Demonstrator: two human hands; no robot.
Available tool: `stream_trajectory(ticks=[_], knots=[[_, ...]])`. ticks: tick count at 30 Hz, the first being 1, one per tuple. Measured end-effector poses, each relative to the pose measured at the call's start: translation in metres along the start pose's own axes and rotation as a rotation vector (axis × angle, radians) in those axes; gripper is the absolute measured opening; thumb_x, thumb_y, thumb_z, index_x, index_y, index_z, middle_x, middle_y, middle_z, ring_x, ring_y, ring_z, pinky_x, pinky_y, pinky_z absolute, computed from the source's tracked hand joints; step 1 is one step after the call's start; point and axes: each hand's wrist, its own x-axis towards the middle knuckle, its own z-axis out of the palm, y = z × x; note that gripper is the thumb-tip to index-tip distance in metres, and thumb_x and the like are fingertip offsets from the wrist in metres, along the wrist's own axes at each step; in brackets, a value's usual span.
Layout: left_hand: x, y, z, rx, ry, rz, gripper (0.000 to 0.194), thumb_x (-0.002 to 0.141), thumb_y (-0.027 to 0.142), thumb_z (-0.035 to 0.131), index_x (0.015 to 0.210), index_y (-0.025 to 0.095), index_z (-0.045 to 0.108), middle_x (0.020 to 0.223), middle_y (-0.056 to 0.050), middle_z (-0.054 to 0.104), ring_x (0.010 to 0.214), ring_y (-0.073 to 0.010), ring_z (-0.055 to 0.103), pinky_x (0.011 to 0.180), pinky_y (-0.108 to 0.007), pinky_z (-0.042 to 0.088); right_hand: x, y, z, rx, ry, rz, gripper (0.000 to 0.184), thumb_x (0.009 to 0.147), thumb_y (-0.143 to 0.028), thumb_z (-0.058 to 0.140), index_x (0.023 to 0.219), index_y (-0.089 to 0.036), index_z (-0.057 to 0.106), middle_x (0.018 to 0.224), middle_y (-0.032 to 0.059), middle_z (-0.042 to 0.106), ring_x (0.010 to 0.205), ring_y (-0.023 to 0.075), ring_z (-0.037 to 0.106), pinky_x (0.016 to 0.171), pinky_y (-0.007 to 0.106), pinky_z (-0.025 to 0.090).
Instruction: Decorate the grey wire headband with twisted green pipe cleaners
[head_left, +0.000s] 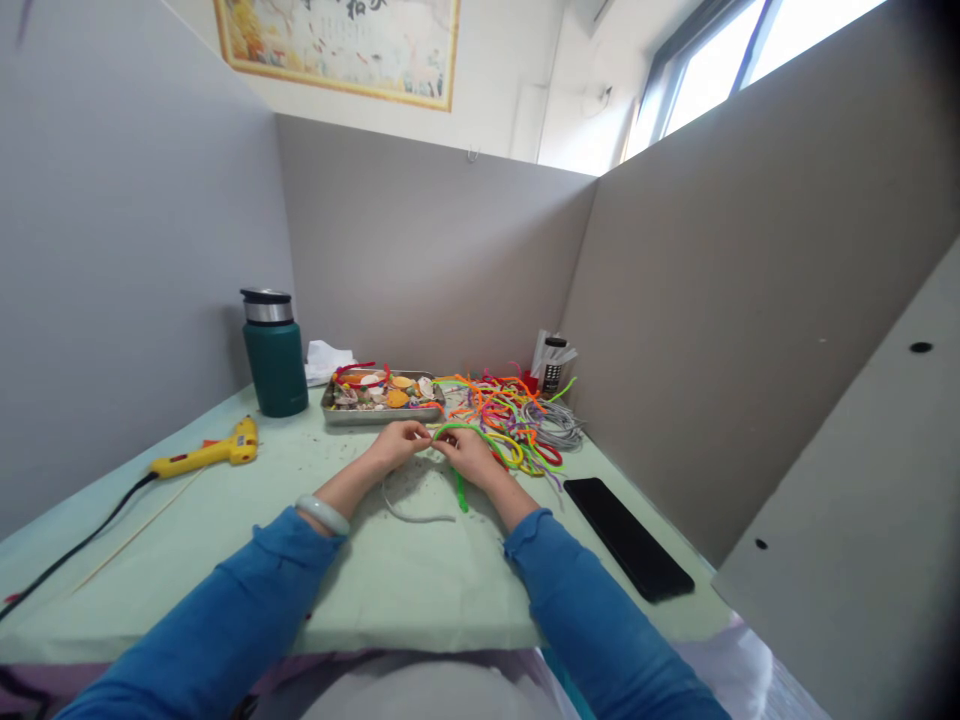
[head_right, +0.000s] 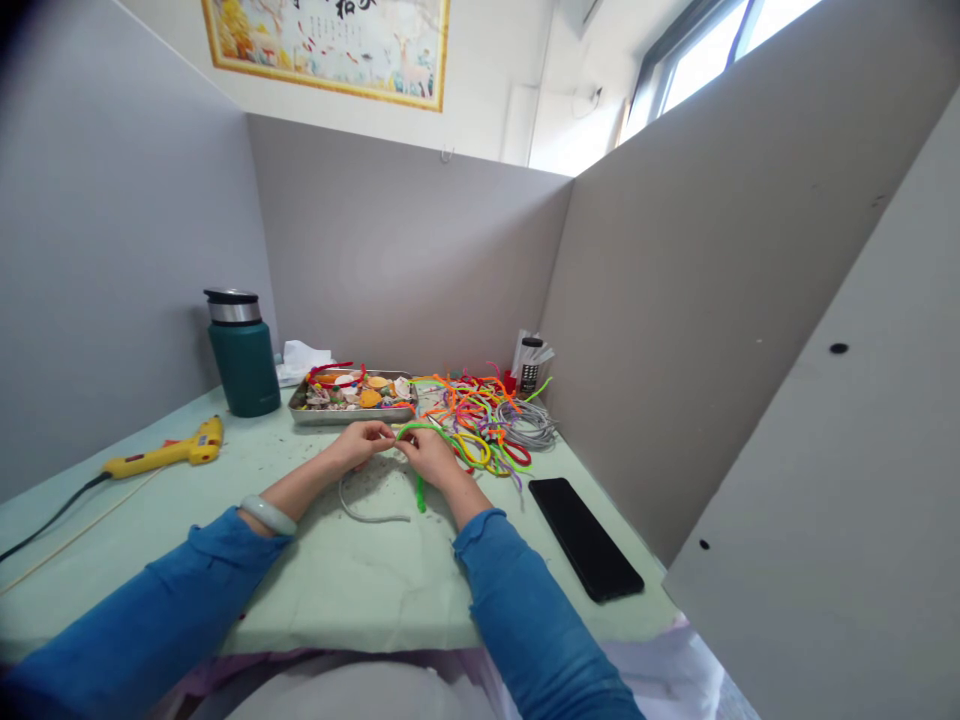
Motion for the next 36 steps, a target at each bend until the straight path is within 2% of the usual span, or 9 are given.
stream_trajectory(ticks=[7, 12, 16, 21, 26, 36], knots=[[0.002, -0.003, 0.001, 0.002, 0.06, 0.035, 0.034, 0.062, 0.047, 0.063, 0.074, 0.015, 0.064, 0.044, 0.007, 0.04, 0.04, -0.0067, 0.03, 0.043, -0.022, 0.021, 0.0, -0.002, -0.001, 0.005, 0.03, -0.019, 0.013, 0.079, -0.028, 0.057, 0.078, -0.016, 0.064, 0.075, 0.0018, 0.059, 0.066, 0.012, 0.051, 0.061, 0.023, 0.038], [0.003, -0.004, 0.001, 0.024, 0.06, 0.055, 0.036, 0.062, 0.048, 0.061, 0.074, 0.014, 0.067, 0.044, 0.005, 0.042, 0.043, -0.0084, 0.033, 0.045, -0.023, 0.023, -0.001, -0.006, -0.003, 0.015, 0.046, -0.014, 0.017, 0.08, -0.031, 0.056, 0.075, -0.016, 0.062, 0.072, 0.0016, 0.058, 0.063, 0.0116, 0.05, 0.059, 0.022, 0.038], [0.008, -0.01, 0.001, 0.032, 0.026, 0.094, 0.039, 0.062, 0.049, 0.06, 0.075, 0.013, 0.07, 0.05, 0.002, 0.05, 0.048, -0.0099, 0.038, 0.047, -0.023, 0.026, 0.0, -0.005, -0.003, -0.01, 0.041, 0.035, 0.017, 0.078, -0.031, 0.056, 0.074, -0.017, 0.063, 0.07, 0.0011, 0.058, 0.062, 0.0118, 0.05, 0.057, 0.022, 0.037], [0.015, -0.019, 0.002, 0.058, 0.042, 0.119, 0.038, 0.062, 0.046, 0.06, 0.074, 0.012, 0.069, 0.057, -0.001, 0.056, 0.053, -0.0112, 0.042, 0.05, -0.022, 0.029, 0.0, -0.004, -0.003, -0.004, 0.027, 0.036, 0.015, 0.078, -0.03, 0.056, 0.075, -0.017, 0.064, 0.072, 0.0008, 0.059, 0.063, 0.0117, 0.051, 0.058, 0.023, 0.037], [0.014, -0.018, 0.001, 0.093, 0.079, 0.123, 0.034, 0.062, 0.045, 0.06, 0.071, 0.013, 0.065, 0.053, 0.002, 0.051, 0.05, -0.0096, 0.039, 0.048, -0.021, 0.027, 0.0, -0.004, -0.002, 0.029, 0.029, 0.029, 0.016, 0.078, -0.03, 0.057, 0.075, -0.016, 0.063, 0.072, 0.001, 0.06, 0.064, 0.0117, 0.052, 0.059, 0.022, 0.038], [0.007, -0.008, 0.0, -0.009, 0.013, 0.096, 0.037, 0.063, 0.049, 0.06, 0.073, 0.014, 0.064, 0.047, 0.005, 0.042, 0.044, -0.007, 0.03, 0.044, -0.021, 0.021, 0.001, -0.008, -0.005, 0.101, 0.035, 0.122, 0.018, 0.076, -0.031, 0.057, 0.072, -0.015, 0.062, 0.065, 0.0005, 0.058, 0.059, 0.0117, 0.049, 0.057, 0.023, 0.038]])
